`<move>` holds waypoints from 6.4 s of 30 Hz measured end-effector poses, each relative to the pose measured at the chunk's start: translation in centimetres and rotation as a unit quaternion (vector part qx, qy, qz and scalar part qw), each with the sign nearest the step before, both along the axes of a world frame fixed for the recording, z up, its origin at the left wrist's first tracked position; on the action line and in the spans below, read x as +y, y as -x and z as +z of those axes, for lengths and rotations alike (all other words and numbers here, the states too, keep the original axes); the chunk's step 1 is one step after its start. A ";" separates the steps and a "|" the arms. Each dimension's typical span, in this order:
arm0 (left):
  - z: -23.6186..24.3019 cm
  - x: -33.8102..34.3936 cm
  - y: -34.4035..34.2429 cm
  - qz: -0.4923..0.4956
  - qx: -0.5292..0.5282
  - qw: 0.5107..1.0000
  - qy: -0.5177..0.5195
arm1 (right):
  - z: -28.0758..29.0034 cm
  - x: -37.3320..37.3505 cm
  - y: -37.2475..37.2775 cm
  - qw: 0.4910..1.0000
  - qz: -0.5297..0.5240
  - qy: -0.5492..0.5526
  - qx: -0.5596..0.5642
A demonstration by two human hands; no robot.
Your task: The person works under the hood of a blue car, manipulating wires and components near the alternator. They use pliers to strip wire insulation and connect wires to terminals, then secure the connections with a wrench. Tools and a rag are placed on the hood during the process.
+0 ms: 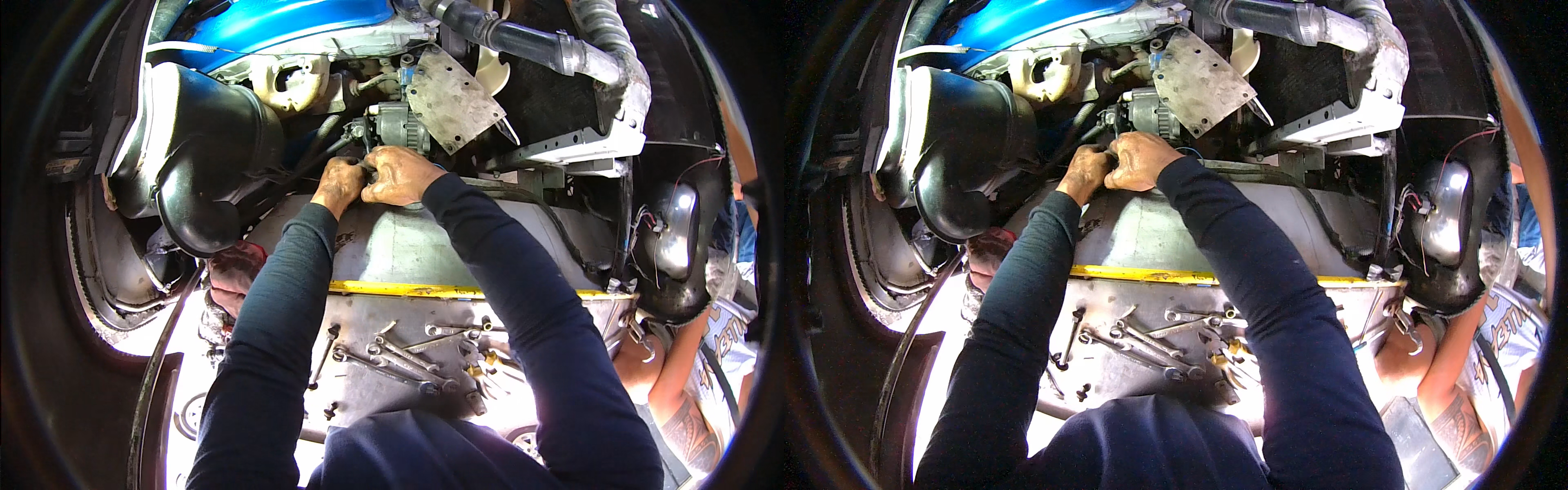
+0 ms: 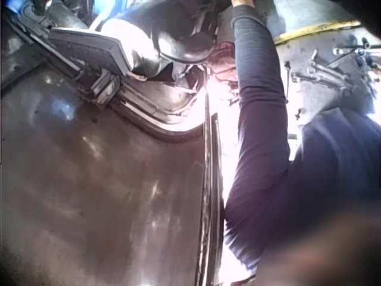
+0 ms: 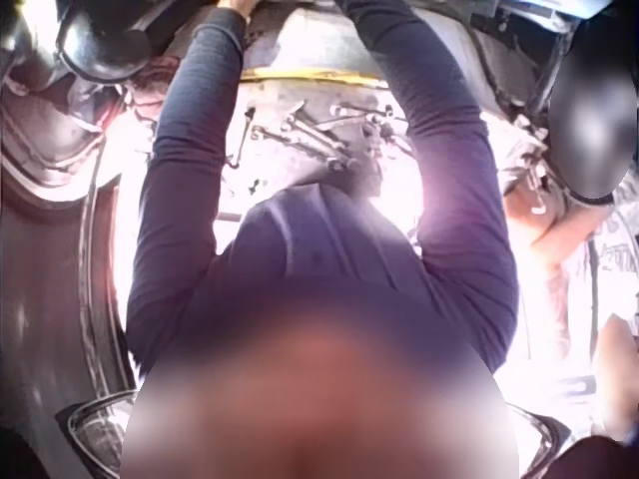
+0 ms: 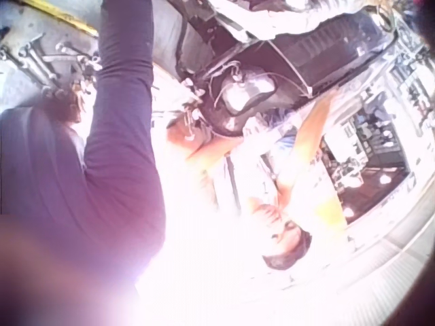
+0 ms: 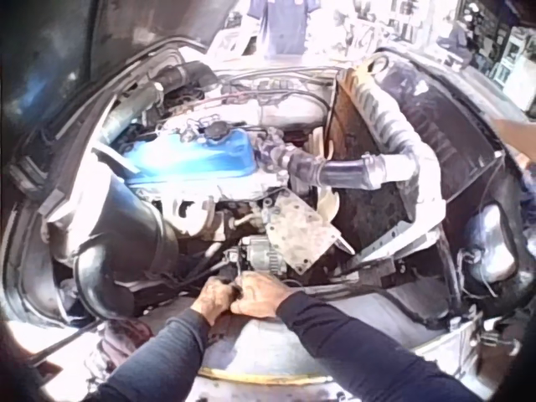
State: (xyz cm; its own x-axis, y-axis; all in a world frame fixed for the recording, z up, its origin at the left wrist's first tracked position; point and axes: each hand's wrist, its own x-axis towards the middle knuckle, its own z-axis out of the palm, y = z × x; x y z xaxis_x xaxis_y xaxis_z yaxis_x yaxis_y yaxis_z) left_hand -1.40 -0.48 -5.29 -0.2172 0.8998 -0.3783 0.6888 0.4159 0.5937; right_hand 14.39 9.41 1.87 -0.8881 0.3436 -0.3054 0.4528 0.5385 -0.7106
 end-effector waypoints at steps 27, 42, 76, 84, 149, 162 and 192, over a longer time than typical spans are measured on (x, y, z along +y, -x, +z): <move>5.4 1.1 -0.2 0.098 -0.036 0.989 0.104 | 9.0 -4.4 -9.1 0.962 -0.004 -0.269 0.041; 7.4 0.6 1.8 0.084 -0.160 0.978 0.099 | -2.9 0.5 -5.5 0.991 -0.108 -0.071 -0.033; 8.3 0.4 0.1 0.190 -0.315 0.919 0.143 | 0.5 0.9 -5.3 0.976 -0.119 -0.178 0.041; 6.6 0.6 0.2 0.201 -0.346 0.902 0.161 | 2.3 -2.0 -4.7 0.971 -0.078 -0.185 -0.131; 4.1 0.7 -3.1 -0.143 0.091 0.985 -0.014 | 0.0 -4.2 -4.1 0.999 -0.014 0.018 -0.030; 6.0 -1.5 -0.6 0.016 -0.161 0.979 0.124 | 16.4 -8.5 -18.4 0.946 -0.259 -0.194 0.011; 3.6 -0.8 1.9 -0.027 -0.122 0.990 0.068 | 20.2 -19.1 -24.1 0.940 -0.264 -0.218 0.002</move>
State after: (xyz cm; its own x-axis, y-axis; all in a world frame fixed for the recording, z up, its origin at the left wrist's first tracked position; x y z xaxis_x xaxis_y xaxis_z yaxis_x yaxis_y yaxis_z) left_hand -3.25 -1.30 -1.69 -0.0576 0.8444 -0.5327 0.5554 0.4705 0.6857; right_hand 38.49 -9.66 22.04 -0.5598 0.8281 -0.0295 0.7360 0.4805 -0.4769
